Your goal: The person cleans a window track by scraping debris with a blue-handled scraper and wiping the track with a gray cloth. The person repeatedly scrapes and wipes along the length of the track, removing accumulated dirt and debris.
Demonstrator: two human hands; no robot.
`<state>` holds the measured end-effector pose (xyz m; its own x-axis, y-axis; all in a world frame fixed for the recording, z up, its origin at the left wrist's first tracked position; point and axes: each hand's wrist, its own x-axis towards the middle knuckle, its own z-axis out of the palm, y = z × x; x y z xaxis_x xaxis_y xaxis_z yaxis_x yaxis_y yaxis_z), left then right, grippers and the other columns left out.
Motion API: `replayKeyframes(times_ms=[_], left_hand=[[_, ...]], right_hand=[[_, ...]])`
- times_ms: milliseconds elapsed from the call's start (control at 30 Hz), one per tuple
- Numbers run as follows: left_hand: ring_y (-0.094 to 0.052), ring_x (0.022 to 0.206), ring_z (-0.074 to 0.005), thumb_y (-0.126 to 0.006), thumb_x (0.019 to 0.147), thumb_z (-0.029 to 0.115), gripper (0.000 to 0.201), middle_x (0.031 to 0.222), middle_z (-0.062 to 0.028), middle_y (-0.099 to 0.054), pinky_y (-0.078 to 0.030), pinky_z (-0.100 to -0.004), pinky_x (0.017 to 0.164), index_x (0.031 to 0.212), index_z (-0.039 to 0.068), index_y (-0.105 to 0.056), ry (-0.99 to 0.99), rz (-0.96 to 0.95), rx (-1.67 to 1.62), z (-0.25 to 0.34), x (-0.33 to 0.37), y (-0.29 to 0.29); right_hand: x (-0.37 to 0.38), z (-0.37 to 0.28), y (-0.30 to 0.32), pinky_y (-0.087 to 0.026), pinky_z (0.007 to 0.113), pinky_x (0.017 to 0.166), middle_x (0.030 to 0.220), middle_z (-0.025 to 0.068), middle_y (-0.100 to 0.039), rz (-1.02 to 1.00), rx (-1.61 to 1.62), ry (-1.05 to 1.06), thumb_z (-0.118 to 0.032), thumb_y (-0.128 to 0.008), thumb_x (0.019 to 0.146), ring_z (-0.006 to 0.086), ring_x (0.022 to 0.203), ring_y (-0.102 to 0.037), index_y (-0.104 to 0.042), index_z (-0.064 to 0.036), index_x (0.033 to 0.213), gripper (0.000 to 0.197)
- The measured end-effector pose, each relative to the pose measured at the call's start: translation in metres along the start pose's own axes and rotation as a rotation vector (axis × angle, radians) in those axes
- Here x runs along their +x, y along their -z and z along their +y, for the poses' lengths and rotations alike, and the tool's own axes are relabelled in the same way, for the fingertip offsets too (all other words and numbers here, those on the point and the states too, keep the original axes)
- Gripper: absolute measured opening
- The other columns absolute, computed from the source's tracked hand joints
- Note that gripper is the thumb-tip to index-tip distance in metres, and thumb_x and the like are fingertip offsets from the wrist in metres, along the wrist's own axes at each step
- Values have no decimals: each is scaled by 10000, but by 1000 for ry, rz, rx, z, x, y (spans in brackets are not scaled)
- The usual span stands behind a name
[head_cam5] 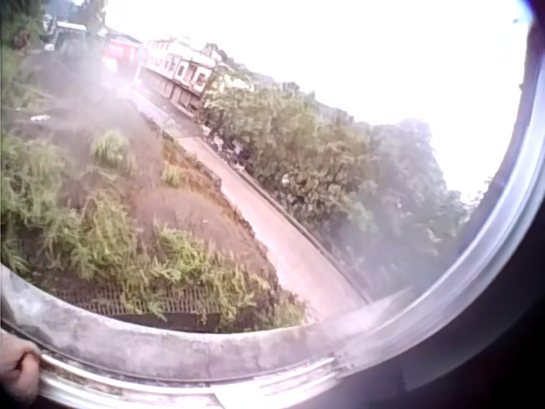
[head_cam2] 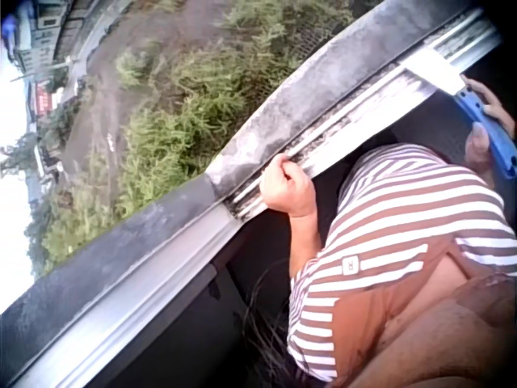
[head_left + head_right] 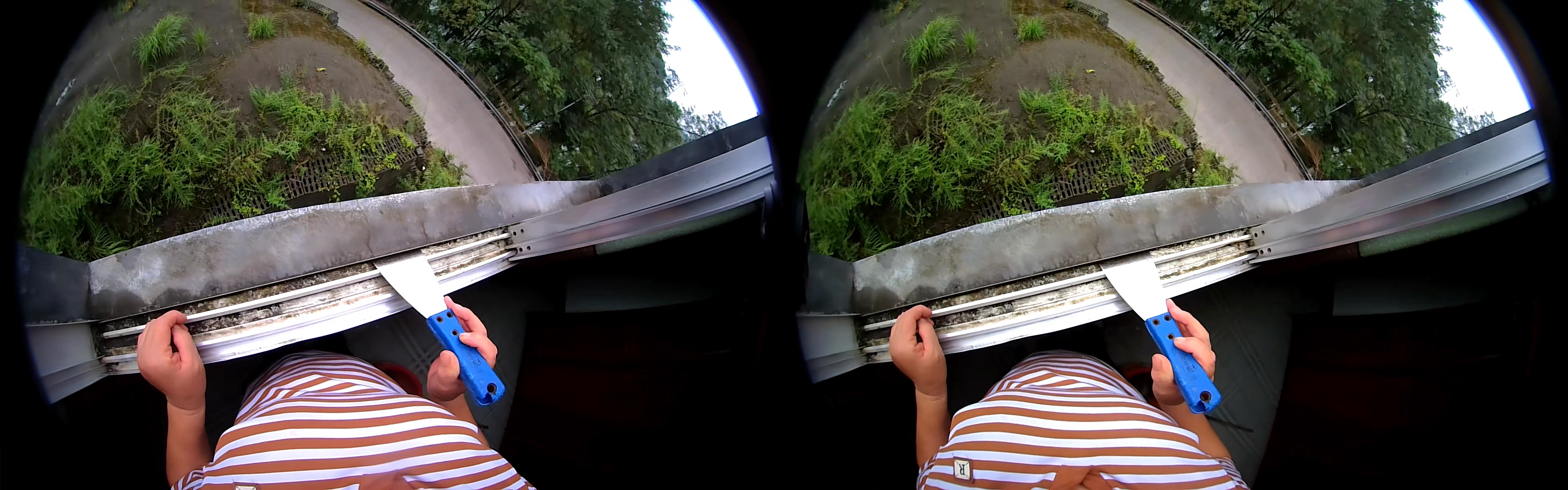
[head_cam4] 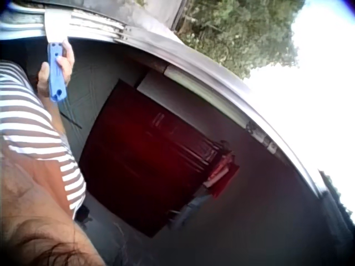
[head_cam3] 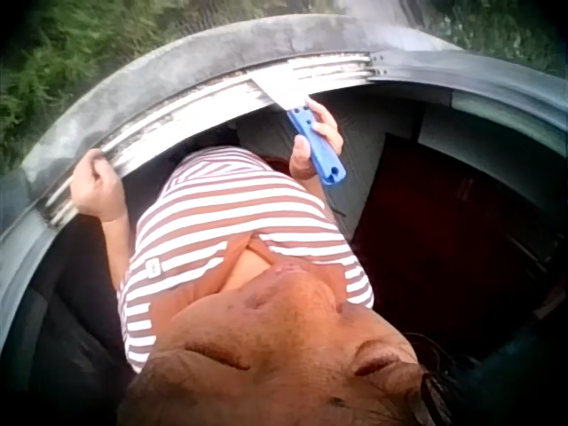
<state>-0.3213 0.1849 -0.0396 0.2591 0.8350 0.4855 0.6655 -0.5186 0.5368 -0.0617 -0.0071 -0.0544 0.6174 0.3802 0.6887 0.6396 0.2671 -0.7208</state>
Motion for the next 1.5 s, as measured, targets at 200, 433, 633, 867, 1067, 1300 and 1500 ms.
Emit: replayKeyframes(times_ms=[200,433,633,867,1067,1300,1500], left_hand=[[-541,620,-256,-513,747,-54,116,683,-94,-574,-408,-329,610,783,25,-591,-61,50,11,-2,1,-2],[-549,630,-271,-508,744,-44,123,687,-97,-574,-411,-340,614,793,27,-596,-55,58,55,-4,-1,-1],[-548,637,-271,-506,748,-47,122,694,-103,-577,-418,-339,619,800,19,-594,-62,63,52,-1,0,-1],[-547,637,-268,-500,751,-59,132,702,-107,-584,-422,-338,619,805,12,-597,-60,85,51,-3,0,-4],[-551,639,-266,-498,756,-57,131,704,-104,-587,-421,-337,622,808,10,-597,-56,93,55,-4,-1,-4],[-549,633,-259,-497,758,-57,128,694,-101,-580,-417,-335,620,806,11,-595,-55,89,58,-4,0,-6],[-542,631,-253,-493,761,-61,133,684,-99,-570,-411,-334,620,808,10,-595,3,33,64,-4,-3,-5]], right_hand=[[-27,-2,13,-508,421,858,1105,317,-550,113,-15,-80,-208,-615,798,348,992,-599,-475,-74,1030,302],[17,-18,32,-526,407,813,1071,285,-567,292,-150,-63,-250,-553,777,330,978,-596,-462,-66,1046,338],[72,-20,56,-550,391,744,985,282,-591,389,-212,-186,-151,-549,762,338,928,-627,-469,22,1003,307],[98,-16,57,-559,349,677,972,227,-605,272,-176,-268,-90,-571,788,297,905,-634,-478,22,1008,264],[113,-7,48,-550,292,645,926,163,-607,164,-156,-371,-80,-603,823,240,889,-636,-501,25,993,224],[121,-3,36,-561,298,550,888,137,-595,78,-279,-362,-114,-592,828,254,850,-655,-515,36,959,213],[95,10,51,-519,356,777,913,175,-625,133,-210,-243,-51,-590,790,227,881,-625,-499,29,974,220]])
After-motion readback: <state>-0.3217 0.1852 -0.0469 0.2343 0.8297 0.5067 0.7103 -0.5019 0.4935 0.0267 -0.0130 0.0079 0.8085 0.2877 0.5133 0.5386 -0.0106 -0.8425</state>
